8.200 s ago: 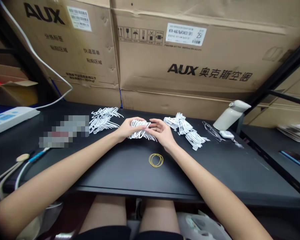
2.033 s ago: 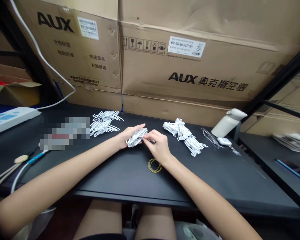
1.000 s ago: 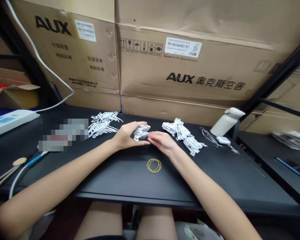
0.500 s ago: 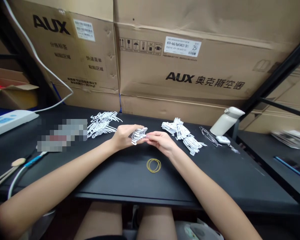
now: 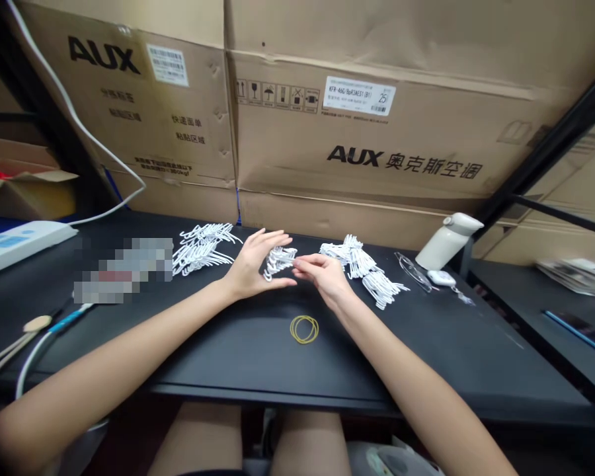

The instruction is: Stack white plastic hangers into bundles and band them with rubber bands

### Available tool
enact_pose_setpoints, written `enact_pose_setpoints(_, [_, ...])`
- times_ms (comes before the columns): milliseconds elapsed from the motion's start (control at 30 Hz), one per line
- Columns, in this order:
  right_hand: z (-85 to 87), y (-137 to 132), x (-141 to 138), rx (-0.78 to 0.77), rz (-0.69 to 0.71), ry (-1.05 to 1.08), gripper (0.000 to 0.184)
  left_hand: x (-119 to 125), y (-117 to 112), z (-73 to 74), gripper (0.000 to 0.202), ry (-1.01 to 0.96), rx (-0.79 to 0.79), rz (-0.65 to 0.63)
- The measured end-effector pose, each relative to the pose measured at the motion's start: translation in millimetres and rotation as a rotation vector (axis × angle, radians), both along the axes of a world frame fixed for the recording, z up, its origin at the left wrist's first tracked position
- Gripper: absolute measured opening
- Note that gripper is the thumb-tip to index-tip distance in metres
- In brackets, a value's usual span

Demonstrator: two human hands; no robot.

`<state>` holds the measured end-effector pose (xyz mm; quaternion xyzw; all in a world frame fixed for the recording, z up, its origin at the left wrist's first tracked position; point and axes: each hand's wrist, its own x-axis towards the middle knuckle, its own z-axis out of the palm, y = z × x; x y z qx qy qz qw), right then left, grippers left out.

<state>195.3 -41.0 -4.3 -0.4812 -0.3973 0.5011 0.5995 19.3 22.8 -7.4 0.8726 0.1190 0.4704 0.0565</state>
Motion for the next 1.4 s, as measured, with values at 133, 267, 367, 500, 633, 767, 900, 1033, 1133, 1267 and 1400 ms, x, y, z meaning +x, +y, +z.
enact_pose_setpoints(133, [2.2, 0, 3, 0.201, -0.176, -0.191, 0.020, 2, 5, -0.7, 0.080, -0.272, -0.514, -0.054])
enact_pose_setpoints(267, [2.9, -7, 0, 0.376, -0.203, -0.455, 0.012, 7, 12, 1.4, 0.069, -0.435, -1.330, -0.129])
enact_pose_setpoints(367, [-0.2, -13, -7, 0.481, -0.166, -0.623, 0.008, 9, 9, 3.4, 0.059, -0.232, -1.642, -0.349])
enact_pose_setpoints(500, [-5.4, -15, -12, 0.539, -0.078, -0.703, 0.005, 9, -1, 3.4, 0.031, -0.230, -1.645, -0.415])
enact_pose_setpoints(633, [-7.0, -13, -13, 0.583, -0.038, -0.717, 0.006, 8, -4, 3.8, 0.037, -0.281, -1.643, -0.443])
enact_pose_setpoints(767, [-9.2, -12, -13, 0.555, -0.029, -0.653, 0.008, 8, -2, 4.5, 0.047, -0.275, -1.558, -0.422])
enact_pose_setpoints(900, [-14.1, -12, -14, 0.517, -0.027, -0.675, 0.011, 10, 0, 0.0, 0.043, -0.297, -1.519, -0.344])
enact_pose_setpoints(1033, [-11.4, -12, -15, 0.530, 0.001, -0.737, 0.013, 12, 3, -5.1, 0.038, -0.350, -1.563, -0.278])
enact_pose_setpoints(1133, [0.4, -11, -9, 0.536, 0.017, -0.802, 0.017, 11, 6, -4.3, 0.035, -0.376, -1.571, -0.264])
enact_pose_setpoints(1267, [18.7, -11, 12, 0.546, -0.290, -0.775, 0.015, 9, 11, -2.4, 0.037, -0.387, -1.570, -0.237])
enact_pose_setpoints(1400, [22.1, -28, 33, 0.405, -0.198, -0.917, 0.014, 7, 16, -5.1, 0.040, -0.400, -1.569, -0.226])
